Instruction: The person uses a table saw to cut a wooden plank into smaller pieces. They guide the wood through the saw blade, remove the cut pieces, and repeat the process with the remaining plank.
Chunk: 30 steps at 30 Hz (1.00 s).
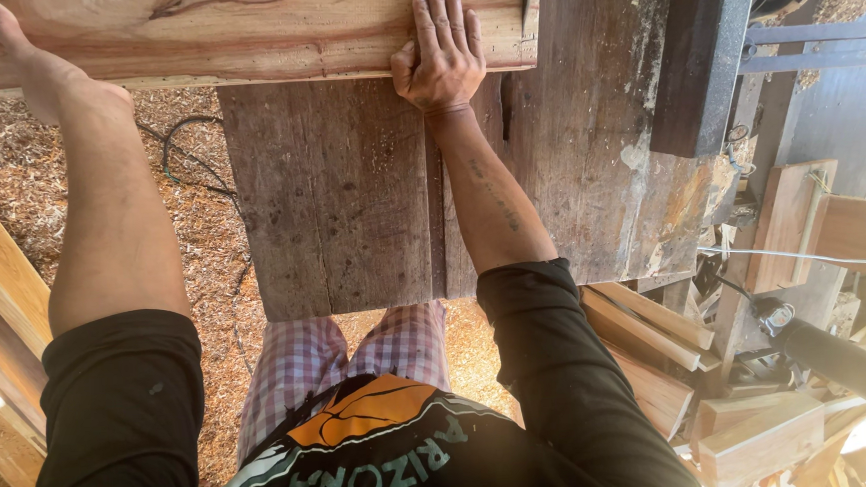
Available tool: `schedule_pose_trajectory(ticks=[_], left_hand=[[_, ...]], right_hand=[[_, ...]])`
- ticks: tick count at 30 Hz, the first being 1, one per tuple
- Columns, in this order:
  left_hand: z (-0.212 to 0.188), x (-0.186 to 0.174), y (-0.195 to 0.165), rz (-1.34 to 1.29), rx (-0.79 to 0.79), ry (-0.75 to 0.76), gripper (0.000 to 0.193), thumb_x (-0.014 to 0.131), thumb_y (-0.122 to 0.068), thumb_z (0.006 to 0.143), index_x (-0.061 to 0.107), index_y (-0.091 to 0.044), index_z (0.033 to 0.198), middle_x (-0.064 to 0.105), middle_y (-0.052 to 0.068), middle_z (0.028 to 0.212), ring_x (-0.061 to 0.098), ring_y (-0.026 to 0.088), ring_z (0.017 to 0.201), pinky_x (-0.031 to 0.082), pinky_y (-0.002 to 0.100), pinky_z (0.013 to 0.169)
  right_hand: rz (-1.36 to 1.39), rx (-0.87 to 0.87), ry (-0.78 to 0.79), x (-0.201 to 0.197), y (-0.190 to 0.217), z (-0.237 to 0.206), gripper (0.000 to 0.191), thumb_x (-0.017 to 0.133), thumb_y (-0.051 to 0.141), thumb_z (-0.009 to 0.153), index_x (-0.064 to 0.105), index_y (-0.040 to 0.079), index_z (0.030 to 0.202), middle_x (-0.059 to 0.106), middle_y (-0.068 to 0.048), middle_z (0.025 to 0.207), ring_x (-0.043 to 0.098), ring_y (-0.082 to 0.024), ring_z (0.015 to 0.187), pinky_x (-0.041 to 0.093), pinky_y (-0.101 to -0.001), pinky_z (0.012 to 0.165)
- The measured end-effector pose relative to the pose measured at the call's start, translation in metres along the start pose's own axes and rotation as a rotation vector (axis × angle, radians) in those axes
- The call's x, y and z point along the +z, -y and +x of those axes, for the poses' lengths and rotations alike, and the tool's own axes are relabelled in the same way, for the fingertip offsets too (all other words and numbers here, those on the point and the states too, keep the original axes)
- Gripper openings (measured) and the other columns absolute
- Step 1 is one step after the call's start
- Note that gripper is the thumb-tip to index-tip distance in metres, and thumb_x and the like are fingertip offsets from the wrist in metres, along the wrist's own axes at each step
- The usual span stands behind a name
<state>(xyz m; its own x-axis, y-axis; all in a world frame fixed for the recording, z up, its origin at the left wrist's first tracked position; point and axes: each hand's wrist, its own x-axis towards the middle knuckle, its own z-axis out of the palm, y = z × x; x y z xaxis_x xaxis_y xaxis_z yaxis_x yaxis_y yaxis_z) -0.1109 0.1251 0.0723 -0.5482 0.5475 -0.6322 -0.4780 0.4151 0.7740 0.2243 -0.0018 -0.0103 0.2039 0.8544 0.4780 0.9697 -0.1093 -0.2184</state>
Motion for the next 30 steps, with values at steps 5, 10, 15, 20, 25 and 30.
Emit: schedule_pose_trajectory(ticks=[5,10,15,20,25,30], left_hand=[[0.002,0.004,0.000,-0.010,0.040,0.056,0.119,0.084,-0.061,0.070,0.026,0.001,0.153,0.038,0.023,0.156,0.033,0.037,0.148,0.025,0.065,0.121],[-0.003,0.011,-0.005,0.048,0.080,0.057,0.113,0.075,-0.064,0.077,0.023,-0.003,0.156,0.036,0.021,0.158,0.026,0.035,0.150,0.021,0.061,0.123],[-0.012,0.024,-0.011,0.051,0.021,0.008,0.111,0.076,-0.063,0.074,0.027,-0.005,0.155,0.029,0.019,0.159,0.021,0.037,0.150,0.022,0.069,0.119],[-0.012,0.005,-0.008,-0.058,-0.024,0.013,0.114,0.083,-0.061,0.073,0.032,0.002,0.152,0.035,0.022,0.156,0.034,0.039,0.146,0.029,0.068,0.120],[-0.022,-0.083,0.021,-0.083,0.046,0.108,0.102,0.083,-0.060,0.075,0.042,0.000,0.147,0.049,0.023,0.146,0.055,0.039,0.134,0.051,0.055,0.111],[-0.064,-0.188,0.053,0.689,-0.053,-0.239,0.140,0.086,-0.068,0.073,-0.004,0.008,0.147,0.034,0.021,0.147,0.048,0.033,0.131,0.043,0.048,0.109]], right_hand=[[-0.005,0.003,-0.001,-0.002,0.002,0.009,0.058,0.043,0.029,0.089,0.065,0.009,0.139,0.059,-0.011,0.147,0.054,-0.028,0.141,0.037,-0.0489,0.123],[-0.021,-0.001,0.017,-0.009,0.004,0.025,0.058,0.043,0.030,0.089,0.064,0.009,0.139,0.060,-0.011,0.146,0.054,-0.028,0.140,0.037,-0.0486,0.122],[-0.018,-0.007,0.011,-0.008,0.003,0.041,0.058,0.042,0.030,0.089,0.063,0.009,0.140,0.061,-0.010,0.146,0.054,-0.027,0.141,0.037,-0.0478,0.122],[-0.001,0.014,0.037,-0.015,0.010,0.018,0.054,0.043,0.031,0.096,0.061,0.007,0.141,0.059,-0.010,0.147,0.053,-0.030,0.143,0.036,-0.0467,0.125],[-0.055,0.013,0.329,-0.068,0.030,-0.098,0.059,0.042,0.032,0.100,0.055,-0.002,0.146,0.056,-0.021,0.151,0.054,-0.038,0.141,0.039,-0.0488,0.118],[0.056,0.109,0.192,-0.148,0.043,-0.230,0.048,0.051,0.023,0.097,0.066,-0.002,0.135,0.061,-0.018,0.145,0.057,-0.039,0.138,0.045,-0.0515,0.116]])
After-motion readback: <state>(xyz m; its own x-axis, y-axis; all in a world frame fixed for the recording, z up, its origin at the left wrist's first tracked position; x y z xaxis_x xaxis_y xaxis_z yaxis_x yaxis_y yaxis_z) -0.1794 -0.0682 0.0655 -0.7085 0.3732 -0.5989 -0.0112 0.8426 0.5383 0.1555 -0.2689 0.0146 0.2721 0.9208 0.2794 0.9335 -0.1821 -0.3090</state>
